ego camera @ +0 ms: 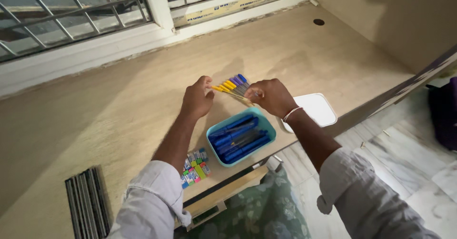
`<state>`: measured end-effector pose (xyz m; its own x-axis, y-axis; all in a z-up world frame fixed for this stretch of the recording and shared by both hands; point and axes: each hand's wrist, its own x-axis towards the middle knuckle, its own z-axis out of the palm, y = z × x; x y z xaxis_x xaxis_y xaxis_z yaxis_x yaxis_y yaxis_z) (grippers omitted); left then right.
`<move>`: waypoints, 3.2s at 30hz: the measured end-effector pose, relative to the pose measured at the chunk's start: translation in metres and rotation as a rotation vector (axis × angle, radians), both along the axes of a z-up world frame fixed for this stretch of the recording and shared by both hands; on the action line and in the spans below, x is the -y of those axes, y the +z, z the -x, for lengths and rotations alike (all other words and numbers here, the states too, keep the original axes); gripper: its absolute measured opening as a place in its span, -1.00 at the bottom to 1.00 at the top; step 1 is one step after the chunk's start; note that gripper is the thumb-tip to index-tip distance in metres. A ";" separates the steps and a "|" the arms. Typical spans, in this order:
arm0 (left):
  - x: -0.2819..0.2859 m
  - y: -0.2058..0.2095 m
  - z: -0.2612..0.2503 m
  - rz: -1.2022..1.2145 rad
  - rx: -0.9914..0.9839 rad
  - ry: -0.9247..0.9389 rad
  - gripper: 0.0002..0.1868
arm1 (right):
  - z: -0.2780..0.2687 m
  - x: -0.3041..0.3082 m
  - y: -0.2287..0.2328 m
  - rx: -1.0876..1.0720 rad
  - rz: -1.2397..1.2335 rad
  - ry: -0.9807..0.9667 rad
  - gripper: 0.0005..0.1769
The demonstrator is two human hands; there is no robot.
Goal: The person organizes pens and small colorful boxes on a low table. They place pens into a light blue container, close it with a lid, and store the container in a drawer. They then open another drawer and place the lid inside.
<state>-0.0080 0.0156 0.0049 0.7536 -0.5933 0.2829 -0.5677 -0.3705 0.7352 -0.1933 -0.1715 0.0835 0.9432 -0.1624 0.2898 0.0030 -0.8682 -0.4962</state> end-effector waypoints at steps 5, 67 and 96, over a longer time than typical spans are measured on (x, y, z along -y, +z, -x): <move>-0.008 0.008 0.008 0.058 0.007 -0.005 -0.59 | 0.011 -0.007 0.006 0.026 -0.052 0.002 -0.82; -0.122 0.052 0.223 0.214 0.139 0.103 -0.63 | 0.088 -0.034 -0.015 0.070 -0.071 -0.079 -0.89; 0.029 -0.016 0.000 0.039 -0.015 -0.073 -0.57 | 0.020 0.015 -0.045 -0.029 -0.042 -0.182 -0.79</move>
